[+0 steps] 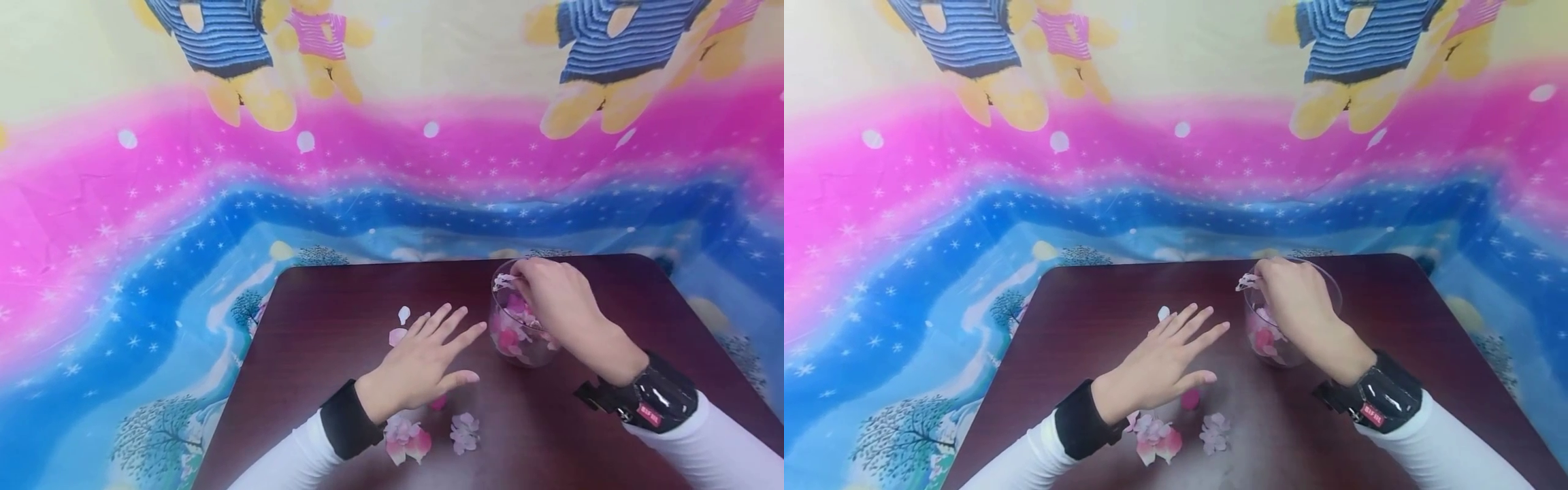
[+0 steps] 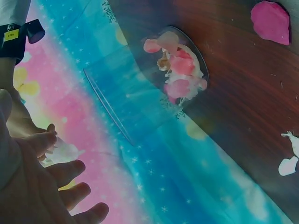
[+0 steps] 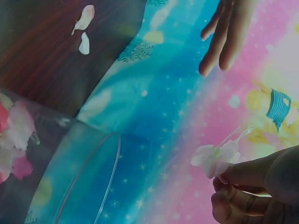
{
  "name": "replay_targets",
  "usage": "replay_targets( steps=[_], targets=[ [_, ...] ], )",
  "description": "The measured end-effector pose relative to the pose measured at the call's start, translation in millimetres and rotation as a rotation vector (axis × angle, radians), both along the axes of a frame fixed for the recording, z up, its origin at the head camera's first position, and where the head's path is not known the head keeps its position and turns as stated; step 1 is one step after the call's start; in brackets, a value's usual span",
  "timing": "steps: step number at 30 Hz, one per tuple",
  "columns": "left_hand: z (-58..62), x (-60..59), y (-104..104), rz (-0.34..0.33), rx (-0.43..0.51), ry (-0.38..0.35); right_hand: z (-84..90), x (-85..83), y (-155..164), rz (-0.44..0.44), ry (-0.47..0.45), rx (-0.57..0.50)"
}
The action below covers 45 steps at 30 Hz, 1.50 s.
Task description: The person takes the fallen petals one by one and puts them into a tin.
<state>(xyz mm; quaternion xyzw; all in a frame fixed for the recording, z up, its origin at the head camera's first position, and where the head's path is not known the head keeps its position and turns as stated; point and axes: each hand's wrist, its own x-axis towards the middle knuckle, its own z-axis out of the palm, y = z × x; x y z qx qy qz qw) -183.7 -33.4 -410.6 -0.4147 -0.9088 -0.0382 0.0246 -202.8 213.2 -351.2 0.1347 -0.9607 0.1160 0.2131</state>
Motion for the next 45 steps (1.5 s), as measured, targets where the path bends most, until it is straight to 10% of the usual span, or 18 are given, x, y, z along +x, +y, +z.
replay_targets(
  steps=[30, 45],
  targets=[
    [-15.5, 3.4, -1.0, 0.000, -0.023, -0.031, -73.6, -36.1, 53.0, -0.102, -0.271, 0.063],
    [-19.7, 1.9, -3.9, 0.003, 0.002, -0.042, -74.3, -31.9, 47.8, -0.139, -0.265, 0.165]
  ],
)
